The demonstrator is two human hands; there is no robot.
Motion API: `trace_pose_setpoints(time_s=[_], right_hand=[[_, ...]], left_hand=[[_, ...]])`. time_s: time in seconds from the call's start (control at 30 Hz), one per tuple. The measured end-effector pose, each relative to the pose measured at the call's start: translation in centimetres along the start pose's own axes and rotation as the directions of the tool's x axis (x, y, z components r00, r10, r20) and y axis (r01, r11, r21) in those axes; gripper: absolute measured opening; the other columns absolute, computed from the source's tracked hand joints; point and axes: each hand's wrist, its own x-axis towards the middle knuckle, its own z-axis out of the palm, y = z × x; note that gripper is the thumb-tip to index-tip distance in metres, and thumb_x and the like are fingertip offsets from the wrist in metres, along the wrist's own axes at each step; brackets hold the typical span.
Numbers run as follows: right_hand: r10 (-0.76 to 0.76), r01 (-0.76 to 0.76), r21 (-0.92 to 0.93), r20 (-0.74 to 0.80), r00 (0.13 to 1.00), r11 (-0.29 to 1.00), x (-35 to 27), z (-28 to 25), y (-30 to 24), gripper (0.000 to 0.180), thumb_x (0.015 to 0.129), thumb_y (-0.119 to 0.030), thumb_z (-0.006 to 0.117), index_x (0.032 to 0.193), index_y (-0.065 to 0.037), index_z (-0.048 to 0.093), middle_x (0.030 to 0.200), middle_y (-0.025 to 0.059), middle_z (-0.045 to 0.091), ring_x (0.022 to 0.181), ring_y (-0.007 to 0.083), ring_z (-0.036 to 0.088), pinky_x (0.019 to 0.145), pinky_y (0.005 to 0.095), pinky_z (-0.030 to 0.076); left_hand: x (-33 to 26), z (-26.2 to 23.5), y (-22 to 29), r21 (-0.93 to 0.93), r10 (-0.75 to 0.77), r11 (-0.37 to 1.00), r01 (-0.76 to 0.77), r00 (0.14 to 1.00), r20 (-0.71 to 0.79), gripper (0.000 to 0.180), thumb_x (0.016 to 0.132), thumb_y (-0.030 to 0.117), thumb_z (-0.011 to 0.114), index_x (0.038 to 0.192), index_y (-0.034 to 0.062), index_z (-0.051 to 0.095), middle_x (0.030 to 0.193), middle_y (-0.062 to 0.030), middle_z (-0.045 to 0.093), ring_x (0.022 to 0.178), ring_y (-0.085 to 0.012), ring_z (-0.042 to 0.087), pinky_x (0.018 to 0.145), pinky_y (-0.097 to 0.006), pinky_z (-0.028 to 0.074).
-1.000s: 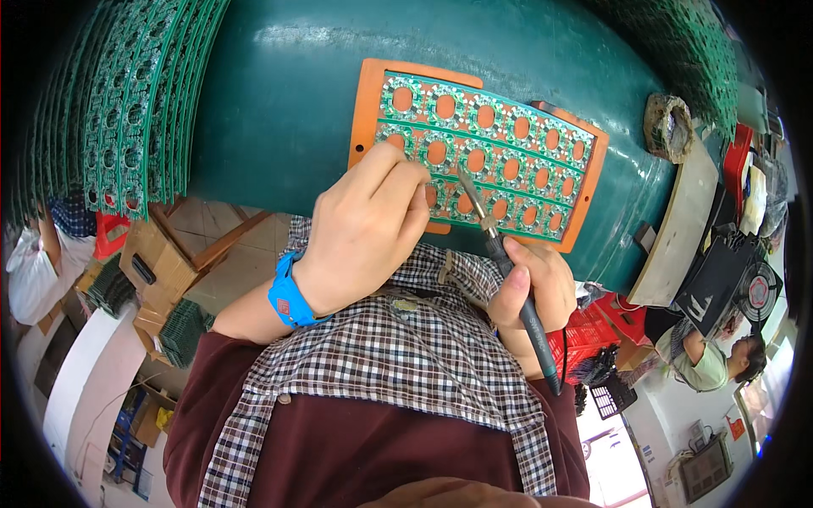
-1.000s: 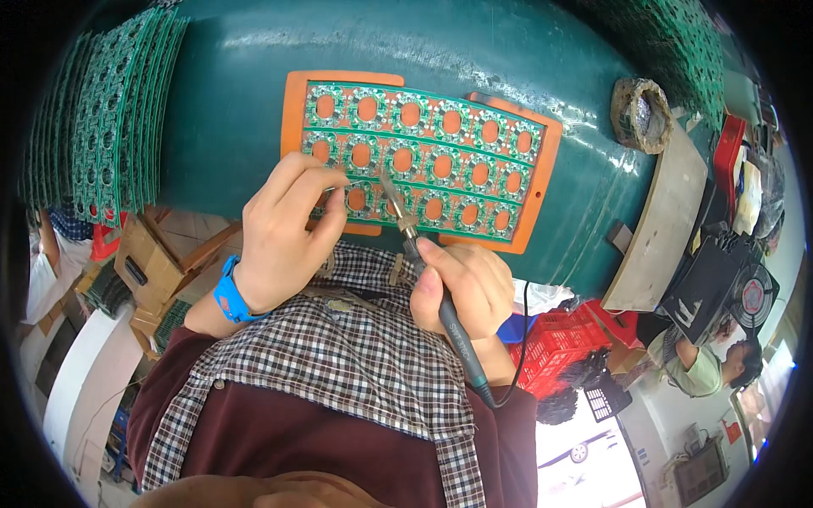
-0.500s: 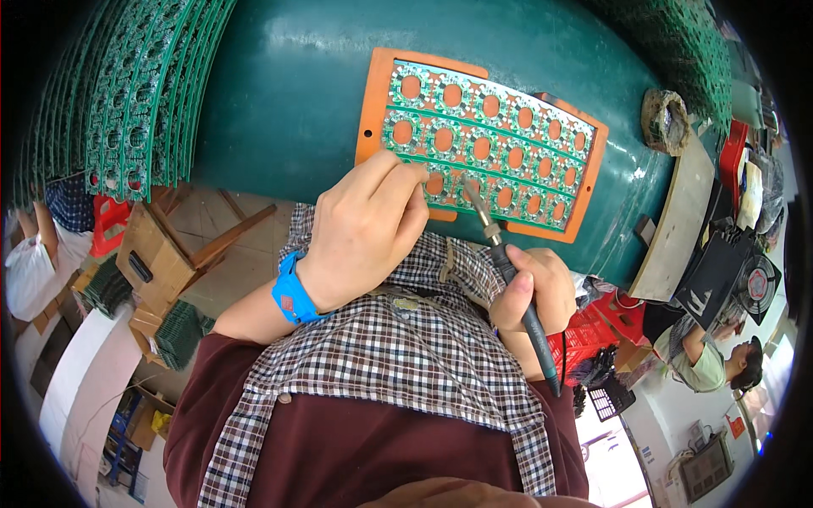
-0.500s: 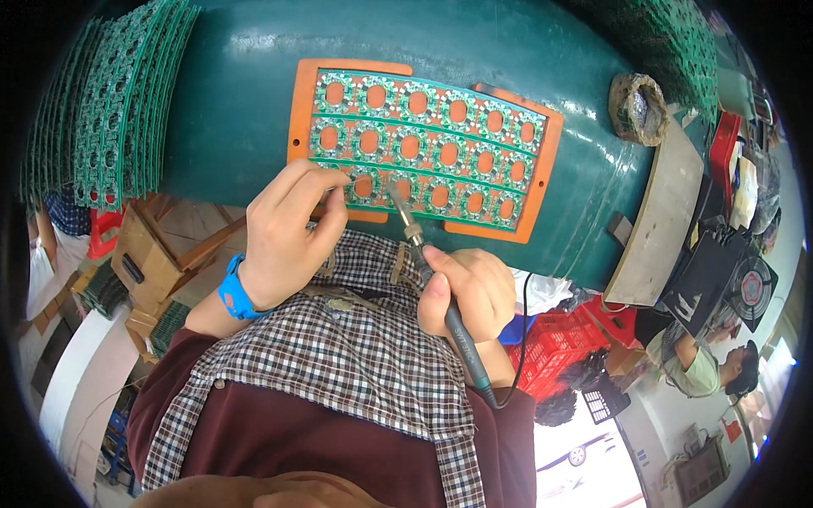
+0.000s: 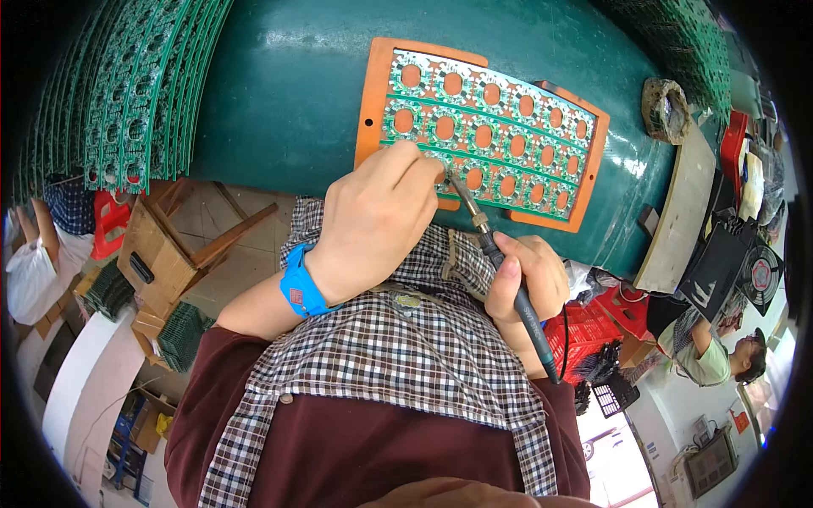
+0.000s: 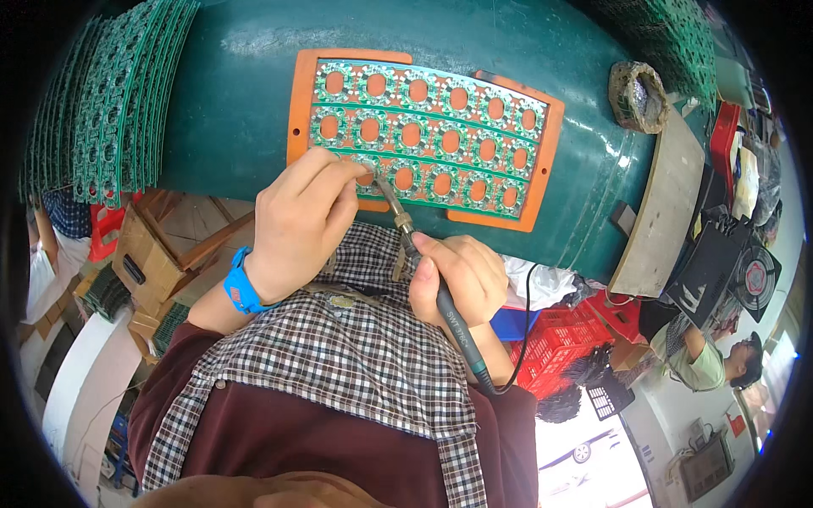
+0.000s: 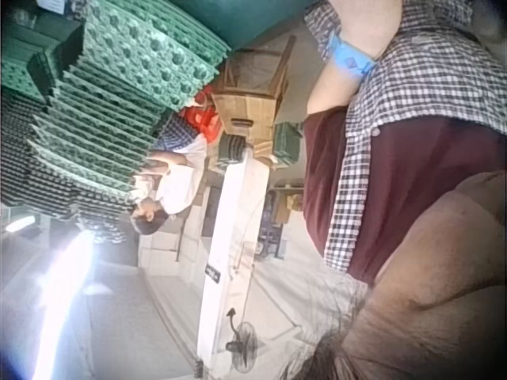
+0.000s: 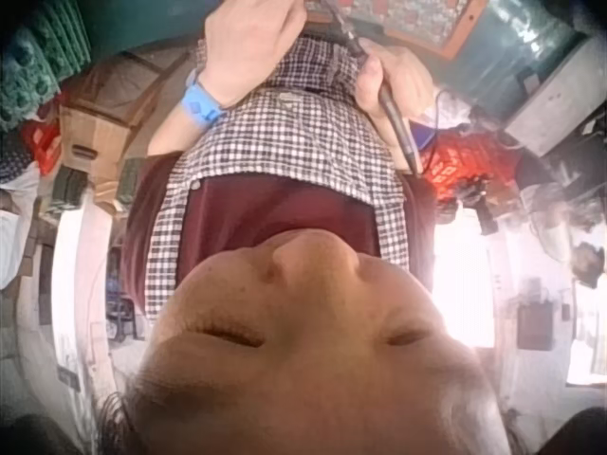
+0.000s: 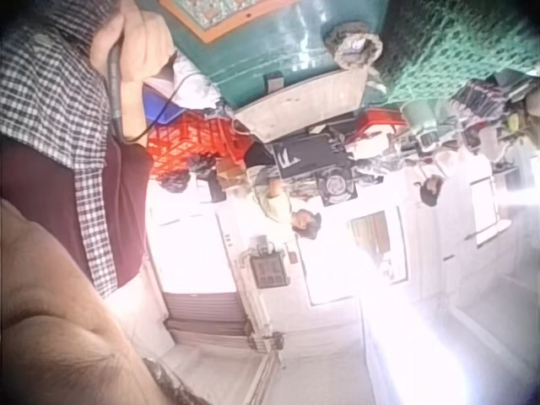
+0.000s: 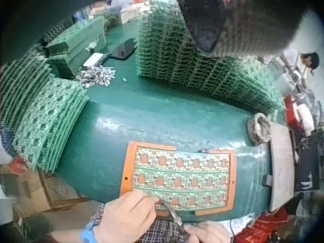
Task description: The person solders components onto a circuit board held in a jig using a soldering iron, then replaces the board in the fixture with a new one and solders it.
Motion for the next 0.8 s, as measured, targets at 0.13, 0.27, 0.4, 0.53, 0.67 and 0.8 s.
trace_pose_setpoints(time_s=[0.13, 0.27, 0.4, 0.53, 0.67, 0.8], right_hand=[[-0.005, 0.005, -0.010, -0.005, 1.000, 1.000, -0.6, -0.3, 0.0, 0.014, 0.078, -0.008, 0.058, 0.082, 0.003, 0.065, 0.060, 0.0102, 0.059, 0.047, 0.0205, 0.056, 0.044, 0.0298, 0.043], [-0.048, 0.049, 0.027, -0.019, 0.999, 0.998, -0.6, -0.6, 0.0, 0.015, 0.078, -0.010, 0.058, 0.082, 0.002, 0.065, 0.061, 0.0100, 0.059, 0.048, 0.0209, 0.057, 0.046, 0.0295, 0.044], [-0.060, 0.060, 0.034, 0.013, 0.998, 0.998, -0.5, -0.1, 0.2, 0.014, 0.077, -0.010, 0.058, 0.082, 0.002, 0.065, 0.062, 0.0097, 0.060, 0.049, 0.0204, 0.058, 0.047, 0.0290, 0.044], [-0.034, 0.034, 0.044, 0.004, 0.999, 0.998, -0.9, 0.3, 0.7, 0.013, 0.078, -0.008, 0.059, 0.083, 0.002, 0.065, 0.064, 0.0100, 0.062, 0.050, 0.0198, 0.058, 0.048, 0.0290, 0.045], [-0.030, 0.030, 0.035, 0.025, 0.999, 0.999, -0.8, -0.3, 0.8, 0.014, 0.078, -0.009, 0.059, 0.083, 0.002, 0.065, 0.065, 0.0106, 0.062, 0.050, 0.0200, 0.058, 0.048, 0.0289, 0.045], [0.021, -0.019, 0.026, -0.044, 0.999, 0.999, 0.5, -0.6, 0.5, 0.014, 0.080, -0.009, 0.060, 0.085, 0.003, 0.066, 0.065, 0.0109, 0.062, 0.051, 0.0206, 0.058, 0.049, 0.0290, 0.046]], left_hand=[[0.2, -0.5, -0.3, -0.028, 0.009, 1.000, -0.008, 0.999, 0.046, 0.018, 0.078, -0.005, 0.063, 0.094, 0.0026, 0.061, 0.083, -0.0086, 0.057, 0.070, -0.0224, 0.062, 0.058, -0.031, 0.050], [-0.6, -1.0, -0.5, -0.092, -0.086, 0.992, 0.085, 0.996, -0.012, 0.017, 0.078, -0.005, 0.063, 0.094, 0.0018, 0.061, 0.084, -0.0090, 0.057, 0.072, -0.0223, 0.063, 0.059, -0.031, 0.051], [-1.0, -0.6, -0.7, -0.108, -0.119, 0.987, 0.120, 0.993, 0.020, 0.015, 0.078, -0.005, 0.064, 0.092, 0.0010, 0.061, 0.084, -0.0090, 0.057, 0.072, -0.0223, 0.063, 0.060, -0.031, 0.051], [-0.7, -0.2, -0.7, -0.064, -0.033, 0.997, 0.033, 0.999, 0.002, 0.015, 0.077, -0.004, 0.067, 0.091, 0.0012, 0.061, 0.083, -0.0082, 0.056, 0.072, -0.0218, 0.062, 0.059, -0.032, 0.050], [-0.2, -0.7, -0.4, -0.011, -0.004, 1.000, 0.004, 1.000, 0.029, 0.015, 0.078, -0.002, 0.067, 0.090, 0.0023, 0.062, 0.082, -0.0076, 0.055, 0.072, -0.0207, 0.061, 0.059, -0.032, 0.048], [0.8, -0.5, -0.7, -0.018, -0.047, 0.999, 0.047, 0.999, -0.023, 0.014, 0.077, 0.001, 0.066, 0.090, 0.0038, 0.062, 0.082, -0.0068, 0.054, 0.070, -0.0213, 0.060, 0.057, -0.032, 0.049]])
